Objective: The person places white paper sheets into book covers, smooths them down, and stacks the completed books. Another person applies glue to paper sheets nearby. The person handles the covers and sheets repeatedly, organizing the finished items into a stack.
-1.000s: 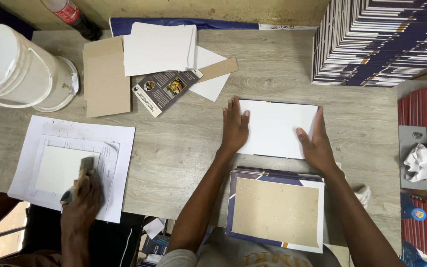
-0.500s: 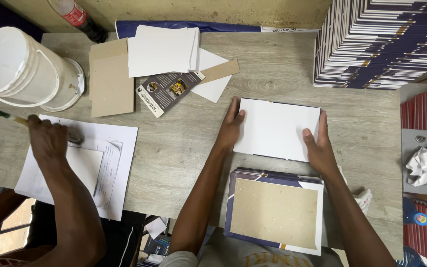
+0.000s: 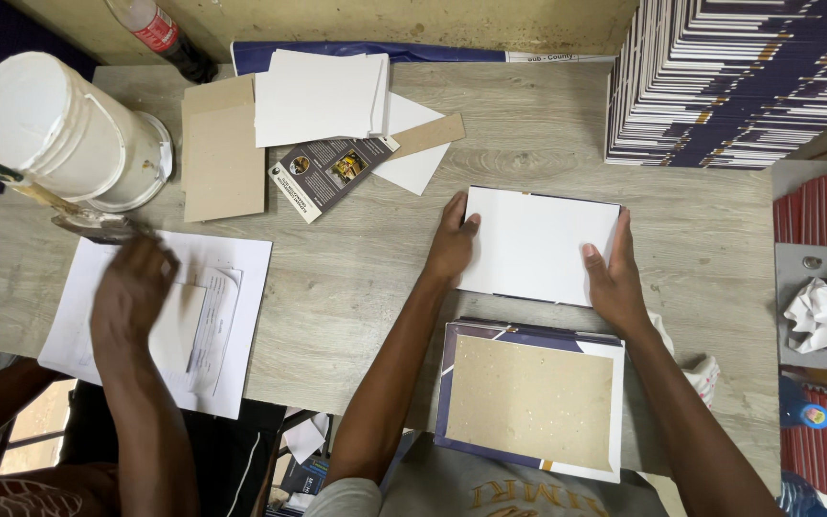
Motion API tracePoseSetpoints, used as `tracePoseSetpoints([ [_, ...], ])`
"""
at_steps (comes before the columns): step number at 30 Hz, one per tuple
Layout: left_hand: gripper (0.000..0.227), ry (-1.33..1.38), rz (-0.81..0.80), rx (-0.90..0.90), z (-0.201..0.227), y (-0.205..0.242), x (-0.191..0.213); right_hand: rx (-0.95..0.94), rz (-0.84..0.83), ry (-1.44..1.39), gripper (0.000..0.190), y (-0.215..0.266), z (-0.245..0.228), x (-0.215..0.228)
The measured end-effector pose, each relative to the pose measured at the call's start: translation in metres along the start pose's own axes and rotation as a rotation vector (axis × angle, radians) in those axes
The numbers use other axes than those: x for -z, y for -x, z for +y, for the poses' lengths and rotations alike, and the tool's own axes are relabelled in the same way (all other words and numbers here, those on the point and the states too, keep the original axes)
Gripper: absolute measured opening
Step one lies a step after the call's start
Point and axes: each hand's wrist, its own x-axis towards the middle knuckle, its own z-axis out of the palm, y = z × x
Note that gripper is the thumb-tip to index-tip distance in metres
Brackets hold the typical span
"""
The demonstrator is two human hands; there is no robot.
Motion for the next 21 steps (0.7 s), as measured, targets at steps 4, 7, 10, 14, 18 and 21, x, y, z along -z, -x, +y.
tracePoseSetpoints([
  [4,0.063,-0.046,0.024,-0.017,-0.003,0.003,-0.002,0.026,0.006,-0.010,0.084,-0.001,-0.004,0.001],
  [7,0.064,-0.024,0.005,-0.030,0.002,0.006,0.000,0.021,0.005,-0.003,0.085,0.003,-0.001,0.000],
  [10,0.064,-0.028,0.006,-0.023,0.000,-0.002,0.004,0.033,0.007,-0.019,0.085,0.006,-0.010,0.001],
  [14,0.066,0.103,0.037,-0.024,0.002,-0.010,0.004,0.060,0.051,-0.158,0.085,0.016,-0.007,0.009],
  [18,0.069,0.118,0.060,-0.060,0.032,0.088,0.026,0.071,0.143,-0.264,0.093,0.086,-0.028,0.024],
  [21,0.070,0.203,0.089,-0.023,0.044,0.175,0.023,-0.048,0.127,-0.355,0.087,0.149,-0.054,0.029],
])
